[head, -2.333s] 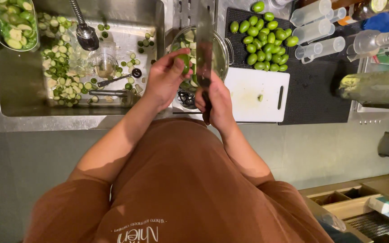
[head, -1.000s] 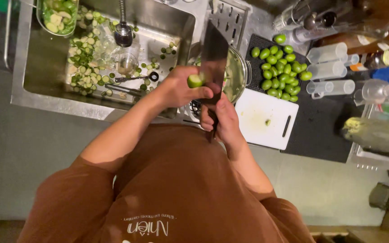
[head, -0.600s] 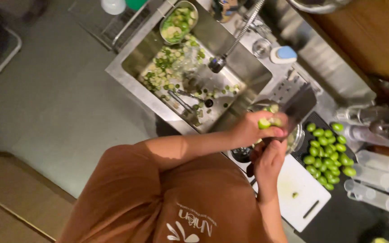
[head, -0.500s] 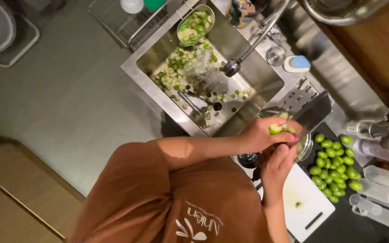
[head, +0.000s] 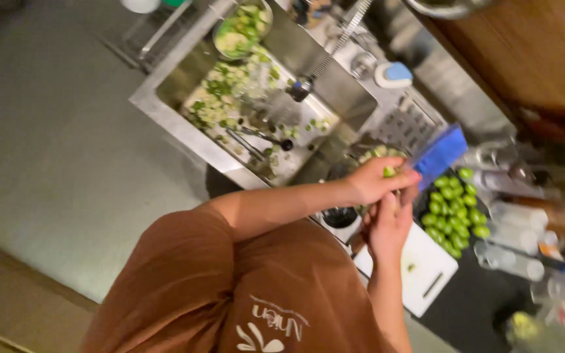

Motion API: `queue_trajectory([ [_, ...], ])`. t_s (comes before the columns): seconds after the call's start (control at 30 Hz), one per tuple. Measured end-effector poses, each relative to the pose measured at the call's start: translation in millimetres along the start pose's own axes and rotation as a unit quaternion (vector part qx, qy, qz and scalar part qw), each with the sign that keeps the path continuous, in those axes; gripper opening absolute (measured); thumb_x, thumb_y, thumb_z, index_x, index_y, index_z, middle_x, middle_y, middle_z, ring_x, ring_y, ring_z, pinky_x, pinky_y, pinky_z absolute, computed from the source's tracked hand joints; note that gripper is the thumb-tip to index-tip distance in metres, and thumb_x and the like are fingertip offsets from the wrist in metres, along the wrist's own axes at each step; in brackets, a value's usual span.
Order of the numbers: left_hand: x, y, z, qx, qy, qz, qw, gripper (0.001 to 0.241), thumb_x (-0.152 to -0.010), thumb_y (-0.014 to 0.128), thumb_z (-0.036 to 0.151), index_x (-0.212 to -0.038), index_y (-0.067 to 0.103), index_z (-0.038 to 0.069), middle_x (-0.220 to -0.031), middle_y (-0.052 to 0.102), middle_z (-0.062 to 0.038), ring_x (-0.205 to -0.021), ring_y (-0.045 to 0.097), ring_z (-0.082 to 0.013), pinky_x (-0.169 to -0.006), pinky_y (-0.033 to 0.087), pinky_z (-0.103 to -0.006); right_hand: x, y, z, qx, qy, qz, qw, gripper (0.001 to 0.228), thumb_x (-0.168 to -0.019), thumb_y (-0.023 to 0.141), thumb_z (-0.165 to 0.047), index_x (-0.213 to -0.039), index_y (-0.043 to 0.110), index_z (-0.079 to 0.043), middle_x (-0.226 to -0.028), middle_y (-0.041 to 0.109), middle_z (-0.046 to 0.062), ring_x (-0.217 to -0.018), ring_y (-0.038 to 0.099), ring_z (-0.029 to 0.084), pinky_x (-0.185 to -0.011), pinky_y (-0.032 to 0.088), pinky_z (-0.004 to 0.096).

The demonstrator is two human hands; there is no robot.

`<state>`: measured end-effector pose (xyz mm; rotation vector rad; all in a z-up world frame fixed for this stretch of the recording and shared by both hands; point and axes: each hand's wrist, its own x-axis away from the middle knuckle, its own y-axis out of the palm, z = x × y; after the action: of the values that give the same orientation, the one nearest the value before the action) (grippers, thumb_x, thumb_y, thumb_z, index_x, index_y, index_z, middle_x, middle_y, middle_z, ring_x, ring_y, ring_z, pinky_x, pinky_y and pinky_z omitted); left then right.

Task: The person slices limes one at a time with a cleaver, holding each lime over a metal bowl so the cut pieces fall in while peels and trimmings drop into the sink. They occasionally set a lime on the cutting board to slice it and continue cutting through a pile of whole limes beside the bowl.

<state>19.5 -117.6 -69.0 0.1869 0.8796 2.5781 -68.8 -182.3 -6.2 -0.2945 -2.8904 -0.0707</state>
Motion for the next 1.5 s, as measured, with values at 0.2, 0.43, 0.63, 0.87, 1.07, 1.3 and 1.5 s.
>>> queue_trajectory([
  [0.2, 10.4, 11.7, -9.8, -0.069, -0.041, 0.056, 0.995, 0.049, -0.099, 0.068, 0.034, -0.132, 0.063, -0.003, -0.111, 0.074, -0.008, -0.094, 0.066, -0.0088, -0.082, 0.057, -0.0273, 7.3, -11.6, 16.6, 0.249, -0.177, 0.070, 0.950, 0.052, -0.116, 0.045, -0.014, -0.165, 0.031, -0.003, -0.141, 0.066, 0.017, -0.124, 0.064, 0.021, -0.103, 0.051, 0.031],
  [0.43, 21.5, 11.8, 15.3, -0.077, -0.024, 0.023, 0.996, 0.045, -0.105, 0.063, 0.033, -0.134, 0.062, -0.001, -0.128, 0.070, -0.009, -0.118, 0.063, -0.0129, -0.103, 0.050, -0.0289, 15.7, -1.5, 4.6, 0.220, -0.111, 0.148, 0.958, 0.046, -0.111, 0.048, -0.012, -0.155, 0.043, 0.002, -0.139, 0.065, 0.014, -0.122, 0.063, 0.018, -0.102, 0.050, 0.029],
  [0.63, 16.3, -15.9, 11.5, -0.062, -0.122, 0.038, 0.990, 0.048, -0.108, 0.051, 0.041, -0.133, 0.066, 0.003, -0.130, 0.067, -0.006, -0.113, 0.058, -0.0121, -0.095, 0.046, -0.0280, 4.6, -1.8, 17.0, 0.052, -0.102, 0.203, 0.973, 0.054, -0.104, 0.059, -0.008, -0.152, 0.035, -0.001, -0.115, 0.068, 0.003, -0.093, 0.063, 0.004, -0.078, 0.051, 0.020],
  [0.87, 3.7, -32.7, 4.7, 0.013, -0.198, 0.033, 0.980, 0.062, -0.109, 0.034, 0.056, -0.125, 0.065, 0.006, -0.128, 0.065, -0.006, -0.115, 0.060, -0.0159, -0.096, 0.044, -0.0366, -10.2, -6.0, 37.0, 0.041, -0.106, 0.193, 0.975, 0.062, -0.100, 0.071, -0.007, -0.152, 0.039, 0.003, -0.100, 0.067, 0.002, -0.083, 0.059, 0.005, -0.072, 0.049, 0.022],
  [1.07, -1.6, -33.1, 12.7, 0.047, -0.174, -0.010, 0.983, 0.062, -0.105, 0.033, 0.059, -0.127, 0.061, 0.009, -0.138, 0.063, -0.001, -0.129, 0.055, -0.0118, -0.106, 0.043, -0.0358, -6.8, -10.6, 31.2, 0.020, -0.102, 0.169, 0.980, 0.048, -0.105, 0.068, -0.008, -0.148, 0.049, 0.002, -0.102, 0.064, -0.001, -0.083, 0.055, 0.004, -0.073, 0.047, 0.021],
  [1.3, -2.8, -50.8, -31.9, 0.102, -0.127, -0.014, 0.986, 0.070, -0.108, 0.035, 0.064, -0.131, 0.061, 0.004, -0.121, 0.058, -0.004, -0.119, 0.054, -0.0187, -0.113, 0.043, -0.0379, 10.6, -10.7, 1.8, -0.138, 0.004, 0.006, 0.990, 0.053, -0.111, 0.041, -0.043, -0.149, 0.042, -0.006, -0.069, 0.046, -0.001, -0.056, 0.039, 0.009, -0.050, 0.033, 0.025],
  [1.5, 1.3, -38.9, 7.6, 0.117, -0.175, -0.069, 0.975, 0.086, -0.095, 0.039, 0.072, -0.141, 0.057, 0.002, -0.121, 0.063, -0.007, -0.114, 0.057, -0.0193, -0.106, 0.045, -0.0401, 12.9, -10.6, 10.3, -0.106, -0.017, -0.052, 0.993, 0.060, -0.112, 0.047, -0.042, -0.161, 0.037, -0.007, -0.069, 0.044, 0.000, -0.058, 0.038, 0.010, -0.054, 0.032, 0.025],
])
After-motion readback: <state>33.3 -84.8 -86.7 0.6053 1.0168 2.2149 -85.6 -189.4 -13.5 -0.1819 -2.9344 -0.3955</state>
